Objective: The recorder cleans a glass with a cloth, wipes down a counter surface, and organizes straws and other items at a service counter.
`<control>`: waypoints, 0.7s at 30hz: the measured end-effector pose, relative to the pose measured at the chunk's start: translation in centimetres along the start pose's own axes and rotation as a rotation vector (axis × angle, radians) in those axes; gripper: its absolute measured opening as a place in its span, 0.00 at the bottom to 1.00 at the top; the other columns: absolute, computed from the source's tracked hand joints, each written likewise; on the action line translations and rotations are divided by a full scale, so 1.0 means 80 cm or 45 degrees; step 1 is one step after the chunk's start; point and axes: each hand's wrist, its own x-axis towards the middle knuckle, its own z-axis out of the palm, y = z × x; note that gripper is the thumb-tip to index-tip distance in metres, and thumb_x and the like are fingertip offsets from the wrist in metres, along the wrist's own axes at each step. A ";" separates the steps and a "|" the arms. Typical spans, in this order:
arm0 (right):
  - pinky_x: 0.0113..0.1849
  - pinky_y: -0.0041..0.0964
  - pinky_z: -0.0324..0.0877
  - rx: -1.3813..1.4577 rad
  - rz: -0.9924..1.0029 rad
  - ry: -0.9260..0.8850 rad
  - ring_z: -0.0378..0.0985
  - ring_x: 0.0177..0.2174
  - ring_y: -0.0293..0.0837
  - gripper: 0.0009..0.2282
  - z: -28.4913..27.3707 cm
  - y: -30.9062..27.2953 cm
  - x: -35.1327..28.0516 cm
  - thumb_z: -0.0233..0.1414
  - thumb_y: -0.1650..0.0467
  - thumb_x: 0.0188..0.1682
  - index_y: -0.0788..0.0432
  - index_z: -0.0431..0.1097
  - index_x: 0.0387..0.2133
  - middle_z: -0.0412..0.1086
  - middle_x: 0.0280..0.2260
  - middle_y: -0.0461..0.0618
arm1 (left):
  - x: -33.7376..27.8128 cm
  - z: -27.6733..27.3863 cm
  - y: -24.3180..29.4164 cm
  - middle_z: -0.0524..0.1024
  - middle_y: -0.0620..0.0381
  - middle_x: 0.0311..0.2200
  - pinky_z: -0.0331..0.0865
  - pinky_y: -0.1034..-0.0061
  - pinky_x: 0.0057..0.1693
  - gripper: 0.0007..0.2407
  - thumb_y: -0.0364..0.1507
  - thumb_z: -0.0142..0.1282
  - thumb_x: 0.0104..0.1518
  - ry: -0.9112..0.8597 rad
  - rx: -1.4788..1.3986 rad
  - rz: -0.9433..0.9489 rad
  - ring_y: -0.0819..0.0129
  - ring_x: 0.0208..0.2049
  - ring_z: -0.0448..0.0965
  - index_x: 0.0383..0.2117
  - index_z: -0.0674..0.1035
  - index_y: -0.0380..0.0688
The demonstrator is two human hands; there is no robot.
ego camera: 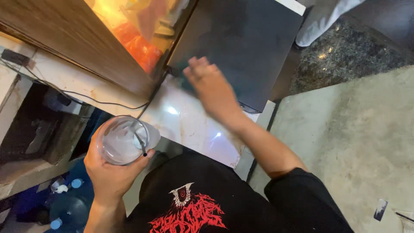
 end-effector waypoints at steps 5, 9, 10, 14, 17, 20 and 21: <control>0.65 0.45 0.55 1.586 0.315 -0.433 0.63 0.65 0.51 0.19 -0.048 -0.048 0.003 0.44 0.68 0.59 0.51 0.62 0.64 0.63 0.65 0.52 | -0.005 -0.006 0.000 0.77 0.50 0.52 0.71 0.69 0.65 0.33 0.24 0.75 0.40 -0.008 0.073 0.011 0.66 0.55 0.77 0.56 0.72 0.32; 0.71 0.46 0.48 1.446 0.362 0.320 0.53 0.72 0.54 0.22 -0.089 0.021 -0.014 0.46 0.74 0.58 0.55 0.59 0.68 0.56 0.71 0.57 | -0.007 -0.003 0.011 0.78 0.48 0.54 0.72 0.69 0.66 0.31 0.24 0.74 0.42 0.008 0.015 0.016 0.65 0.56 0.78 0.56 0.72 0.31; 0.71 0.46 0.48 1.450 0.358 0.316 0.53 0.72 0.54 0.22 -0.075 0.037 -0.013 0.46 0.74 0.58 0.55 0.59 0.68 0.56 0.71 0.57 | -0.008 -0.003 0.009 0.78 0.48 0.54 0.72 0.69 0.66 0.31 0.24 0.74 0.42 0.012 0.019 0.012 0.65 0.56 0.78 0.56 0.72 0.31; 0.68 0.55 0.44 0.701 0.084 0.065 0.44 0.71 0.57 0.25 -0.051 0.044 0.008 0.48 0.64 0.56 0.55 0.57 0.67 0.50 0.71 0.54 | -0.011 0.002 0.004 0.77 0.47 0.54 0.72 0.69 0.65 0.32 0.25 0.74 0.40 0.028 -0.045 -0.002 0.65 0.56 0.78 0.56 0.71 0.31; 0.64 0.60 0.44 0.302 -0.149 -0.177 0.43 0.68 0.58 0.28 -0.026 0.048 0.045 0.51 0.60 0.53 0.55 0.57 0.66 0.47 0.69 0.53 | -0.010 0.010 0.006 0.77 0.47 0.53 0.72 0.69 0.65 0.33 0.25 0.75 0.39 0.012 -0.022 0.003 0.65 0.55 0.78 0.55 0.72 0.31; 0.64 0.60 0.45 0.254 -0.217 -0.110 0.45 0.68 0.59 0.27 0.005 0.079 0.097 0.50 0.61 0.55 0.55 0.57 0.67 0.48 0.70 0.53 | -0.012 0.013 0.013 0.78 0.47 0.52 0.72 0.69 0.63 0.33 0.24 0.76 0.37 -0.003 0.066 0.020 0.65 0.53 0.79 0.55 0.72 0.31; 0.63 0.60 0.47 0.233 -0.225 -0.063 0.46 0.68 0.60 0.26 0.012 0.095 0.115 0.50 0.61 0.57 0.55 0.58 0.68 0.49 0.70 0.53 | -0.011 0.016 0.015 0.78 0.48 0.51 0.73 0.70 0.62 0.33 0.24 0.76 0.37 -0.019 0.091 0.021 0.66 0.52 0.79 0.55 0.73 0.32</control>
